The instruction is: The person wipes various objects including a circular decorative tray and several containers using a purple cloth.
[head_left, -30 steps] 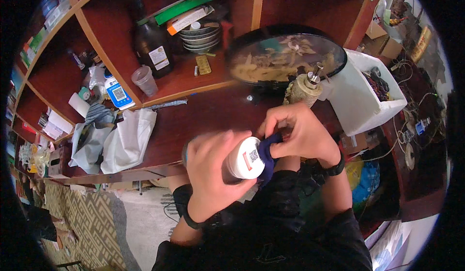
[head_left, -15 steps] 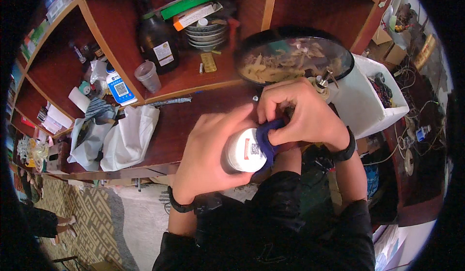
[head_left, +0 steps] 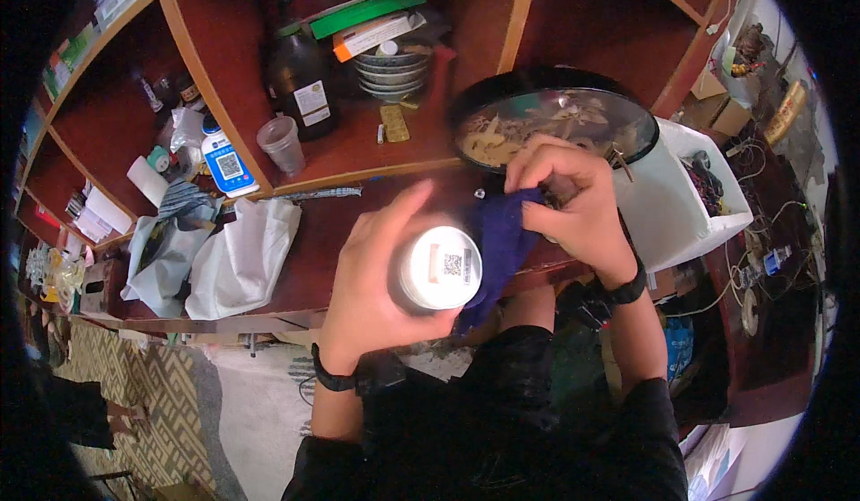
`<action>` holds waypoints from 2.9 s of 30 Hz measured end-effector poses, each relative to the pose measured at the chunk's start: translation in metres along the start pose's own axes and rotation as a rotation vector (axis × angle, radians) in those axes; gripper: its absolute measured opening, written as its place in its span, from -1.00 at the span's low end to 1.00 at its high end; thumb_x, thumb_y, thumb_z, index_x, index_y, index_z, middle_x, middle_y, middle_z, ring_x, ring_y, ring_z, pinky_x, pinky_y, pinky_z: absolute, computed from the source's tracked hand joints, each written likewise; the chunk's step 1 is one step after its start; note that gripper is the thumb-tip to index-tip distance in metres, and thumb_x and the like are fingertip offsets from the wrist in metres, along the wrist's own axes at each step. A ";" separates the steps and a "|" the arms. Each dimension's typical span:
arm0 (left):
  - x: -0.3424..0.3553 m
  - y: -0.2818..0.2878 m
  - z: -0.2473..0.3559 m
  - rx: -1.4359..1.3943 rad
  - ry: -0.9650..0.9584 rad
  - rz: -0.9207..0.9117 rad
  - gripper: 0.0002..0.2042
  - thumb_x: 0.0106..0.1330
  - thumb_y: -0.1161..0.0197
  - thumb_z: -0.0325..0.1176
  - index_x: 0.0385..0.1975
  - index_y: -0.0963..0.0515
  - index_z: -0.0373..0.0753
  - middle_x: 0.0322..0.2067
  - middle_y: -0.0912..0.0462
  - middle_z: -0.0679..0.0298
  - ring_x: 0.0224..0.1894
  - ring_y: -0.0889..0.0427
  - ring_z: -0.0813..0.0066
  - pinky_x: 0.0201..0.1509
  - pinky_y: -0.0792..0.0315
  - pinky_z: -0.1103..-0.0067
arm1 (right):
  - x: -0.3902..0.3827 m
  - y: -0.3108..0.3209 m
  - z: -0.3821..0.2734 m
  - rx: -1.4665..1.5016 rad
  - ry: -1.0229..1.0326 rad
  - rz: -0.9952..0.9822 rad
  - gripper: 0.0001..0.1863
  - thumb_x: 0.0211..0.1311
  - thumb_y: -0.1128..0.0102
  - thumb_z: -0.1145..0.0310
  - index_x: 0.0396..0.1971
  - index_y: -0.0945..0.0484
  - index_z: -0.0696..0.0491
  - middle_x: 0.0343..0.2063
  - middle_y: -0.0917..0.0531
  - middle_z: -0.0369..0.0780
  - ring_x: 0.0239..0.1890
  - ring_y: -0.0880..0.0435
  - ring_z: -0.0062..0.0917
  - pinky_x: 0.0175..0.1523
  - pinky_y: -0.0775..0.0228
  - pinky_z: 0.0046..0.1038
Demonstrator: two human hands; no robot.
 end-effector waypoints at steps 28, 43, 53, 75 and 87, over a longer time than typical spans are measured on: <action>0.007 -0.009 0.015 0.118 0.047 -0.037 -0.10 -0.23 -0.59 -0.29 0.28 -0.39 -0.33 0.01 -0.65 -0.01 -0.03 -0.67 0.14 0.12 -0.56 0.39 | 0.000 -0.029 0.025 -0.010 -0.137 -0.031 -0.82 0.01 -0.41 0.52 -0.43 -0.56 0.19 -0.47 -0.63 -0.30 -0.33 -0.57 -0.68 -0.17 -0.43 -0.53; -0.028 0.027 -0.064 -0.323 0.268 0.346 -0.25 -0.03 -0.58 -0.35 0.23 -0.40 -0.29 0.11 -0.50 0.23 0.18 -0.51 0.41 0.32 -0.37 0.47 | -0.044 -0.052 0.047 0.122 -0.054 0.409 -0.78 0.05 -0.24 0.69 -0.26 -0.57 0.17 -0.31 -0.62 -0.29 -0.20 -0.62 -0.58 -0.05 -0.45 -0.54; -0.030 0.026 -0.061 -0.373 0.252 0.354 -0.26 0.00 -0.60 -0.29 0.23 -0.41 -0.27 0.09 -0.52 0.27 0.14 -0.54 0.47 0.28 -0.40 0.50 | -0.039 -0.078 0.033 -0.010 0.156 0.320 -0.83 0.01 -0.30 0.63 -0.33 -0.63 0.18 -0.37 -0.67 -0.17 -0.29 -0.68 -0.38 -0.13 -0.49 -0.44; -0.026 0.026 -0.058 -0.388 0.212 0.364 -0.27 0.00 -0.57 -0.27 0.22 -0.41 -0.26 0.05 -0.53 0.27 0.10 -0.55 0.48 0.23 -0.43 0.51 | -0.029 -0.076 0.022 -0.123 0.159 0.287 -0.81 -0.08 -0.37 0.60 -0.37 -0.64 0.19 -0.45 -0.64 -0.18 -0.40 -0.66 -0.39 -0.28 -0.46 -0.48; -0.026 0.026 -0.061 -0.381 0.210 0.355 -0.29 0.00 -0.54 -0.29 0.21 -0.41 -0.26 0.04 -0.54 0.26 0.09 -0.56 0.49 0.23 -0.43 0.51 | -0.029 -0.075 0.010 -0.149 0.167 0.326 -0.80 -0.10 -0.34 0.66 -0.38 -0.65 0.22 -0.43 -0.68 -0.20 -0.37 -0.66 -0.48 -0.23 -0.45 -0.54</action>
Point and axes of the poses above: each hand's wrist, its own x-axis towards the middle knuckle, its own y-axis out of the back of the hand, z = x × y, the point moved 10 cm from there along x, towards the middle knuckle
